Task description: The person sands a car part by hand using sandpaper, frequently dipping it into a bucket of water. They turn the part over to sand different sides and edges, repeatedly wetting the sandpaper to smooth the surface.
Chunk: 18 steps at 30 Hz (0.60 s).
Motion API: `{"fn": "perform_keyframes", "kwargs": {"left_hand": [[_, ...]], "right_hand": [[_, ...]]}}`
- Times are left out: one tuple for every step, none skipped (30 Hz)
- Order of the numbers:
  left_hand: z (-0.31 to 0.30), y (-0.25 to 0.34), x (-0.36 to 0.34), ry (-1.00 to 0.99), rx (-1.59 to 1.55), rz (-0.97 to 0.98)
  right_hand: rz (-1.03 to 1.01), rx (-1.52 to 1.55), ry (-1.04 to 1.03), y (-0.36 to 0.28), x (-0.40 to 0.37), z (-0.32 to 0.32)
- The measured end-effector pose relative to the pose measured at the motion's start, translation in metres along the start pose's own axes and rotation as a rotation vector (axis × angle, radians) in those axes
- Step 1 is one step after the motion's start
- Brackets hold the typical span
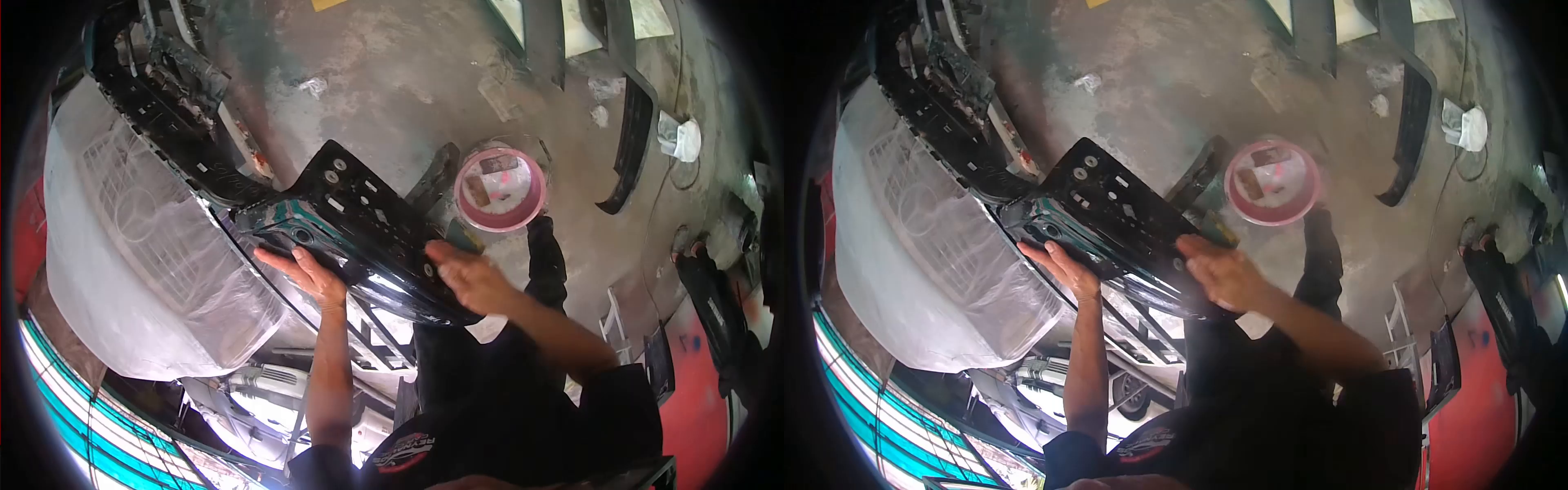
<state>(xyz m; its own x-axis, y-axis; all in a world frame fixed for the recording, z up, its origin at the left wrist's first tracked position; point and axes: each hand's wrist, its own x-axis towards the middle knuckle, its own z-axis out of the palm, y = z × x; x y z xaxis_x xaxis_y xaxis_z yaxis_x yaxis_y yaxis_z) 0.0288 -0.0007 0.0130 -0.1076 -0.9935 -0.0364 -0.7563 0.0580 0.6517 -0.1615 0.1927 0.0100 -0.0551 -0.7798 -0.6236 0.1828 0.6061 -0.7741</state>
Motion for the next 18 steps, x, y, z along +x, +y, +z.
{"fn": "perform_keyframes", "kwargs": {"left_hand": [[0.001, 0.000, 0.000, -0.006, -0.005, -0.005], [0.002, 0.001, 0.000, -0.005, -0.004, 0.002], [0.001, 0.001, 0.000, -0.004, 0.002, 0.006], [0.000, -0.003, 0.000, 0.000, 0.070, 0.037], [0.000, -0.004, 0.000, -0.001, 0.073, 0.035], [-0.002, -0.005, 0.000, -0.002, 0.094, 0.038], [-0.002, -0.005, -0.001, -0.005, 0.113, 0.042], [-0.002, -0.006, -0.001, -0.018, 0.115, 0.037], [-0.004, -0.007, -0.001, -0.022, 0.127, 0.034], [-0.004, -0.006, -0.001, -0.021, 0.139, 0.034], [-0.004, -0.005, -0.001, -0.033, 0.141, 0.032], [-0.004, -0.003, -0.001, -0.025, 0.133, 0.027], [-0.004, -0.002, 0.000, -0.012, 0.126, 0.024], [-0.005, -0.005, -0.001, -0.015, 0.131, 0.029], [-0.008, -0.010, -0.002, -0.021, 0.140, 0.029], [-0.009, -0.016, -0.002, -0.028, 0.126, 0.057], [-0.009, -0.019, 0.001, -0.034, 0.111, 0.086], [-0.008, -0.015, 0.001, -0.033, 0.115, 0.086]], "right_hand": [[0.410, 0.083, -0.215, -0.011, 0.006, -0.030], [0.069, -0.348, -0.015, 0.050, 0.022, -0.020], [0.197, 0.439, 0.149, 0.041, 0.041, -0.036], [0.302, 1.227, 0.306, 0.020, 0.063, -0.052], [0.237, 1.205, 0.326, -0.011, 0.072, -0.064], [0.182, 1.189, 0.351, -0.031, 0.078, -0.066], [0.194, 1.195, 0.359, -0.029, 0.089, -0.059], [0.033, 0.918, 0.327, -0.025, 0.100, -0.053], [-0.114, 0.637, 0.289, -0.022, 0.105, -0.045], [-0.062, 0.444, 0.221, -0.038, 0.105, -0.042], [-0.012, 0.254, 0.151, -0.055, 0.105, -0.037], [-0.195, 0.139, 0.212, -0.044, 0.112, -0.013], [-0.381, 0.022, 0.271, -0.030, 0.118, 0.011], [-0.493, 0.035, 0.296, -0.032, 0.106, 0.028], [-0.383, 0.110, 0.205, -0.027, 0.091, 0.026], [-0.385, 0.092, 0.201, -0.012, 0.064, 0.023], [-0.389, 0.073, 0.196, 0.001, 0.046, 0.024], [-0.390, 0.077, 0.193, 0.002, 0.044, 0.029]]}}
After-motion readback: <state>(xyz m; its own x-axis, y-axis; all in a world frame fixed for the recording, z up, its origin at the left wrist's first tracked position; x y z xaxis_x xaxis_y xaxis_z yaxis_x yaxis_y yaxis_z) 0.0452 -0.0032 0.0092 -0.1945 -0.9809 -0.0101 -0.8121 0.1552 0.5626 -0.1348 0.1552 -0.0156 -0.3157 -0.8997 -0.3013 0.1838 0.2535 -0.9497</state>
